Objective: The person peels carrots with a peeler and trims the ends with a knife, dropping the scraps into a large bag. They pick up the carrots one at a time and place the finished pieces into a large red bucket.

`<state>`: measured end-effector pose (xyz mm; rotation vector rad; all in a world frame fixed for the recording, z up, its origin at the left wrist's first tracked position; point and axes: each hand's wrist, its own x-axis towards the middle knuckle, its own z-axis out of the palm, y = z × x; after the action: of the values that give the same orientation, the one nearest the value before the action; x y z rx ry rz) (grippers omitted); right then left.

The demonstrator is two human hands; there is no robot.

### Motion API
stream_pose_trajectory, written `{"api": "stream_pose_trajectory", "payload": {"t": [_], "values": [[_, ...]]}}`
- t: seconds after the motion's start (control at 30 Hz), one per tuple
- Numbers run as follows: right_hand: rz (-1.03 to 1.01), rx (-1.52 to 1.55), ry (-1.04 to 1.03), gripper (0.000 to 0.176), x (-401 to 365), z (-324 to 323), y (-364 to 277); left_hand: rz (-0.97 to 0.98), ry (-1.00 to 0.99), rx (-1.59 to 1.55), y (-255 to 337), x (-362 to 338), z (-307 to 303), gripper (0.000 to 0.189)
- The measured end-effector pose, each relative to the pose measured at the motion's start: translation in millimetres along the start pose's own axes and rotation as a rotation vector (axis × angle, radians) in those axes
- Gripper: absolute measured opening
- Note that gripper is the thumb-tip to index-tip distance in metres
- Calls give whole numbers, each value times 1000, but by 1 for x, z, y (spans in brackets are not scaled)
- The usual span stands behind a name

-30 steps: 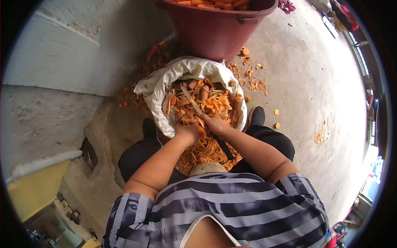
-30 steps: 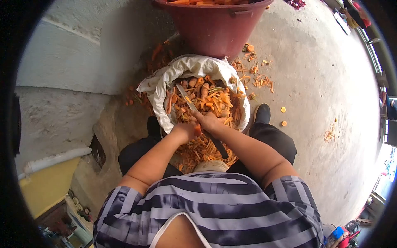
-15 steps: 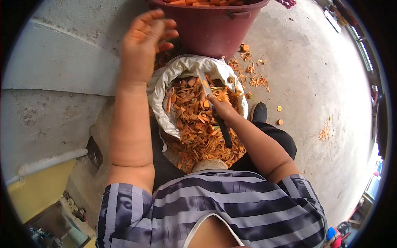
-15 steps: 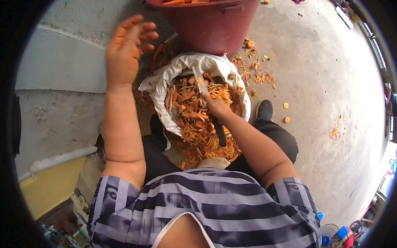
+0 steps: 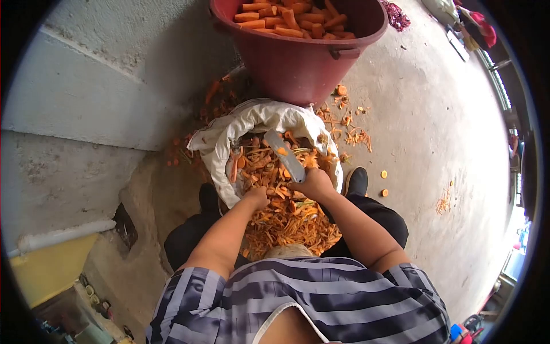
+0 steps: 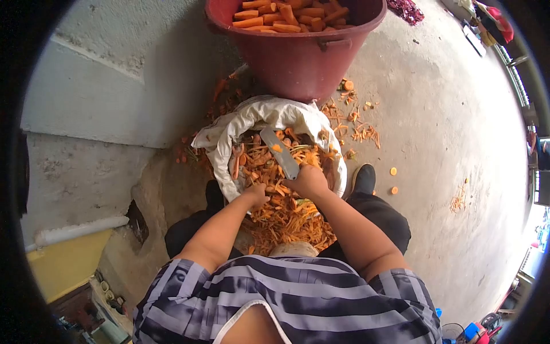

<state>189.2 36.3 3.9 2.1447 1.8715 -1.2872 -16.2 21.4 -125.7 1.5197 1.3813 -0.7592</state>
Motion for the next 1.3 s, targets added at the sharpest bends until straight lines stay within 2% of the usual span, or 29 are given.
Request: {"api": "stream_pose_trajectory", "payload": {"t": [0.07,0.2,0.3,0.5,0.6,0.67,0.7,0.77,0.8,0.9,1.0,1.03,1.1,1.13,1.2,1.27,1.3], "values": [[7,-17,-52,57,1,-4,-6,-57,-30,-97,10,-15,-5,55],[-38,80,-40,58,16,6,1,47,-72,70,3,3,-17,54],[-5,133,-26,57,16,6,-3,18,37,20,13,-8,-28,47],[-6,283,85,52,6,-1,-8,27,79,-66,21,-21,-30,49],[-33,331,164,48,7,3,-2,64,76,-92,21,-28,-28,46],[-15,293,206,45,9,6,2,178,191,-88,22,-35,-29,36],[-69,339,228,43,9,8,5,236,248,-86,26,-42,-31,31],[-179,429,274,38,9,13,8,242,288,-239,35,-58,-37,28],[-215,578,238,35,10,16,8,245,309,-315,41,-68,-41,28],[-272,959,108,28,5,17,-2,390,76,-925,51,-94,-39,34],[-244,1146,-18,27,-12,1,-21,545,74,-1042,64,-136,-36,44],[-237,1167,-35,28,-12,-2,-23,660,202,-980,60,-136,-29,42],[-250,1133,-21,29,-12,-10,-24,653,157,-1020,48,-141,-29,40],[-117,1055,22,27,-17,-23,-29,651,134,-1039,42,-144,-36,39],[-168,1014,196,25,-12,-30,-26,439,309,-811,35,-148,-49,32],[-124,866,231,24,1,-34,-11,255,430,-575,19,-112,-45,28],[-161,851,255,24,13,-30,2,191,388,-455,20,-103,-45,28]]}}
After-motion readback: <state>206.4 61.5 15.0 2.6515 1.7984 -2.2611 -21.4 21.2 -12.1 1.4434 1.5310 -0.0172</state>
